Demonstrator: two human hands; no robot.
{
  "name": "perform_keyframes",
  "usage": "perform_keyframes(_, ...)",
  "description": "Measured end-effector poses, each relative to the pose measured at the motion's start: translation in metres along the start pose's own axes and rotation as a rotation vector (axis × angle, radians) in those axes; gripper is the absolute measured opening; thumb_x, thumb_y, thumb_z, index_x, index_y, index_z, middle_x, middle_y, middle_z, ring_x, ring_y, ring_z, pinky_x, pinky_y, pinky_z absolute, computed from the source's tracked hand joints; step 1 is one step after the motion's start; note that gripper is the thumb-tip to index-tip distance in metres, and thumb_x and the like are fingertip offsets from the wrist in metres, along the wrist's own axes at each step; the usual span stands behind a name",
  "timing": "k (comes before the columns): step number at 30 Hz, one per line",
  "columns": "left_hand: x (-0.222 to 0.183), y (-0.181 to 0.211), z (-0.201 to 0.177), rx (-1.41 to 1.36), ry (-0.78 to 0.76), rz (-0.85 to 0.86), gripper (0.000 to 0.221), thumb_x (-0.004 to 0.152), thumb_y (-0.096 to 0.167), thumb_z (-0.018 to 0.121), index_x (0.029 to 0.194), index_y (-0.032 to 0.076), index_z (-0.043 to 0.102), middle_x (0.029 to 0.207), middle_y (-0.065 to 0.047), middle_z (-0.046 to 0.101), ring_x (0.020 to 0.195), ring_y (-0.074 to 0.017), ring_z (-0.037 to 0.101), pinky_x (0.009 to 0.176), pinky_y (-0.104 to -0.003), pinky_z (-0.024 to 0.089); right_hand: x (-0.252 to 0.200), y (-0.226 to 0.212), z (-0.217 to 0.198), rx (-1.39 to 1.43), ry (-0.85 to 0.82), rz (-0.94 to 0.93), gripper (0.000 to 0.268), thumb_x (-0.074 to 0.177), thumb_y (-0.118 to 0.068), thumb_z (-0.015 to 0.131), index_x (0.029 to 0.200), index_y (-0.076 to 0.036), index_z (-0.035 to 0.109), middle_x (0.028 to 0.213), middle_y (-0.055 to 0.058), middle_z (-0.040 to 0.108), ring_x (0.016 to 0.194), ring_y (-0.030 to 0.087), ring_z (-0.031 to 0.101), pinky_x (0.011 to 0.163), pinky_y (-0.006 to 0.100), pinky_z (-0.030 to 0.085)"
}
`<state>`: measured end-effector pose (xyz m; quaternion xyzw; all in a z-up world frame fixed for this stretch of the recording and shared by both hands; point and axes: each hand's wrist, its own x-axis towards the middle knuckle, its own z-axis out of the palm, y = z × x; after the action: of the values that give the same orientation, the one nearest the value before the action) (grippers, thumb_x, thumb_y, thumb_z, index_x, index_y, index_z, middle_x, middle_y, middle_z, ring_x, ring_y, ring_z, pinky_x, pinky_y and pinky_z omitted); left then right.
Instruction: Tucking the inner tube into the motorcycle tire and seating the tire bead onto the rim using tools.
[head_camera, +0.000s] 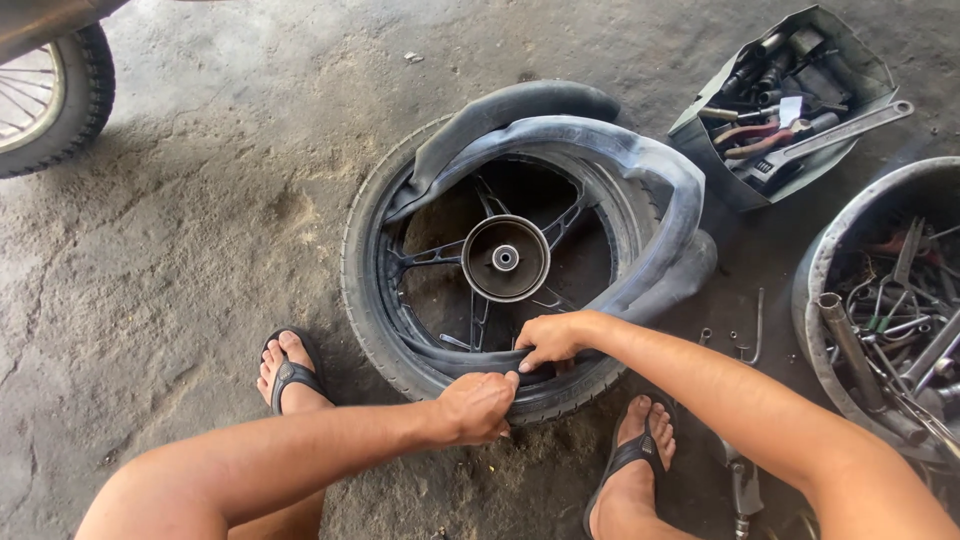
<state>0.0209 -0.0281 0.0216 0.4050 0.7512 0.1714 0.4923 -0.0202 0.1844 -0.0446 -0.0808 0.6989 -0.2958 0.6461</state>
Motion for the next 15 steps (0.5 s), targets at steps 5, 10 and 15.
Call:
perform_keyframes(5, 0.014, -0.014, 0.005, -0.011, -0.016, 0.015, 0.055, 0.08, 0.028, 0.082, 0.11, -0.005, 0.05, 0.099, -0.027, 0.071, 0.097, -0.051, 0.071, 0.082, -0.059, 0.059, 0.017, 0.004, 0.011, -0.146, 0.008, -0.017, 0.032, 0.095, -0.025, 0.07, 0.122, -0.007, 0.075, 0.097, 0.026, 0.074, 0.075, 0.033, 0.074, 0.058, 0.04, 0.066)
perform_keyframes(10, -0.001, -0.013, -0.012, -0.012, -0.062, 0.044, 0.056, 0.084, 0.032, 0.076, 0.116, -0.004, 0.048, 0.109, -0.028, 0.07, 0.105, -0.0512, 0.069, 0.091, -0.061, 0.056, 0.029, 0.009, 0.016, -0.277, -0.022, -0.048, 0.03, 0.092, -0.034, 0.072, 0.117, -0.018, 0.078, 0.111, 0.017, 0.076, 0.108, 0.035, 0.072, 0.091, 0.046, 0.061)
perform_keyframes(15, -0.021, -0.009, -0.022, 0.01, 0.027, 0.067, 0.084, 0.065, 0.005, 0.091, 0.131, -0.006, 0.038, 0.126, -0.028, 0.049, 0.102, -0.0561, 0.067, 0.095, -0.061, 0.06, 0.018, -0.003, 0.017, -0.286, -0.019, -0.02, 0.036, 0.093, -0.037, 0.07, 0.12, -0.014, 0.076, 0.115, 0.019, 0.074, 0.111, 0.036, 0.07, 0.093, 0.047, 0.059)
